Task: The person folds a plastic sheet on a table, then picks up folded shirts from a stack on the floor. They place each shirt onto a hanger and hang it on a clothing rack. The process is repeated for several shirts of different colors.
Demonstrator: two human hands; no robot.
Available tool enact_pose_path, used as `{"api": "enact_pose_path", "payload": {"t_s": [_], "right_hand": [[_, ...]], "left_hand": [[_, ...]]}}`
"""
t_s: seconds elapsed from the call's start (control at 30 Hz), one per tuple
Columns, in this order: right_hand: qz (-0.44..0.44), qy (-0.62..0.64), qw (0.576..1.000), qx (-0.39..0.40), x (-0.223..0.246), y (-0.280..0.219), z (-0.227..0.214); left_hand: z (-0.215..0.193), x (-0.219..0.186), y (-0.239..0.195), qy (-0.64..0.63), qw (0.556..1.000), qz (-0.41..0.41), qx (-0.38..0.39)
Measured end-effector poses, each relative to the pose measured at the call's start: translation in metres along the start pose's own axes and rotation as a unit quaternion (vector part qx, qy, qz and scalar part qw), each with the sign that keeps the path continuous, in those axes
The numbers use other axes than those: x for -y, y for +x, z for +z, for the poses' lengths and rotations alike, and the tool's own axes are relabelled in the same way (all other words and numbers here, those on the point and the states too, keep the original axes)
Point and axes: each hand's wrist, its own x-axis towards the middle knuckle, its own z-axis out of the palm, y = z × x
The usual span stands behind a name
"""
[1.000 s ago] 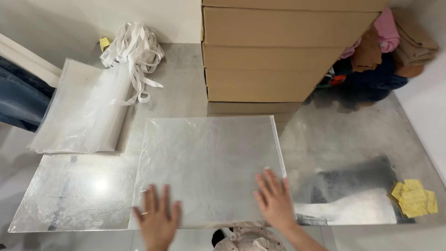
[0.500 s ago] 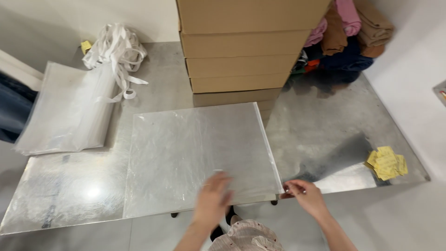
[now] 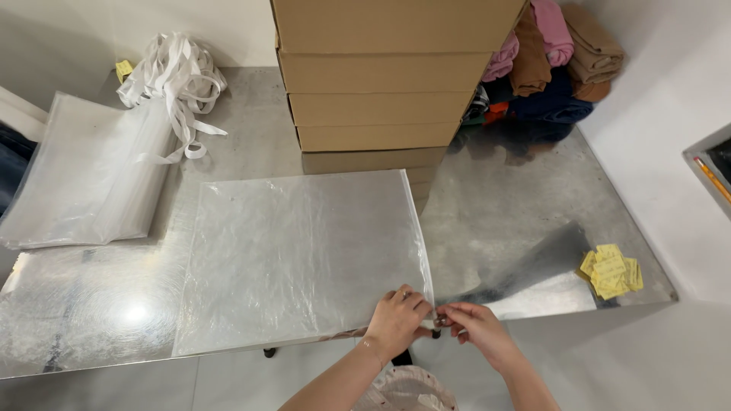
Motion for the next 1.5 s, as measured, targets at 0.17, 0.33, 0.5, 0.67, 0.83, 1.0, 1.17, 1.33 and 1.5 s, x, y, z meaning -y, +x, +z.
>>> {"api": "enact_pose_path", "payload": {"t_s": [0.17, 0.33, 0.5, 0.67, 0.83, 1.0, 1.17, 1.33, 1.5], "right_hand": [[-0.014, -0.002, 0.998, 0.063, 0.013, 0.004, -0.007], [-0.043, -0.098, 0.992, 0.07, 0.017, 0.03, -0.026], [-0.304, -0.381, 0.866, 0.111, 0.018, 0.057, -0.035], [-0.44, -0.396, 0.788, 0.17, 0.037, 0.067, -0.019], [-0.453, -0.332, 0.799, 0.216, 0.06, 0.077, -0.011], [-0.384, -0.376, 0.797, 0.275, 0.098, 0.063, -0.005], [-0.41, -0.4, 0.763, 0.298, 0.109, 0.072, -0.005], [-0.564, -0.409, 0.662, 0.277, 0.12, 0.125, -0.017], [-0.717, -0.377, 0.532, 0.245, 0.15, 0.177, -0.016]], "left_hand": [[0.007, -0.01, 0.004, -0.02, 0.995, -0.084, -0.056], [0.006, -0.02, 0.007, -0.01, 0.987, -0.138, -0.086], [-0.009, -0.035, 0.003, 0.005, 0.975, -0.128, -0.181], [-0.01, -0.047, 0.005, -0.04, 0.957, -0.216, -0.191], [-0.031, -0.059, 0.024, -0.018, 0.913, -0.331, -0.238], [-0.034, -0.073, 0.037, 0.001, 0.868, -0.388, -0.311], [-0.046, -0.083, 0.046, 0.006, 0.834, -0.427, -0.35], [-0.075, -0.091, 0.051, 0.043, 0.823, -0.417, -0.383], [-0.1, -0.101, 0.044, -0.024, 0.789, -0.44, -0.428]]}}
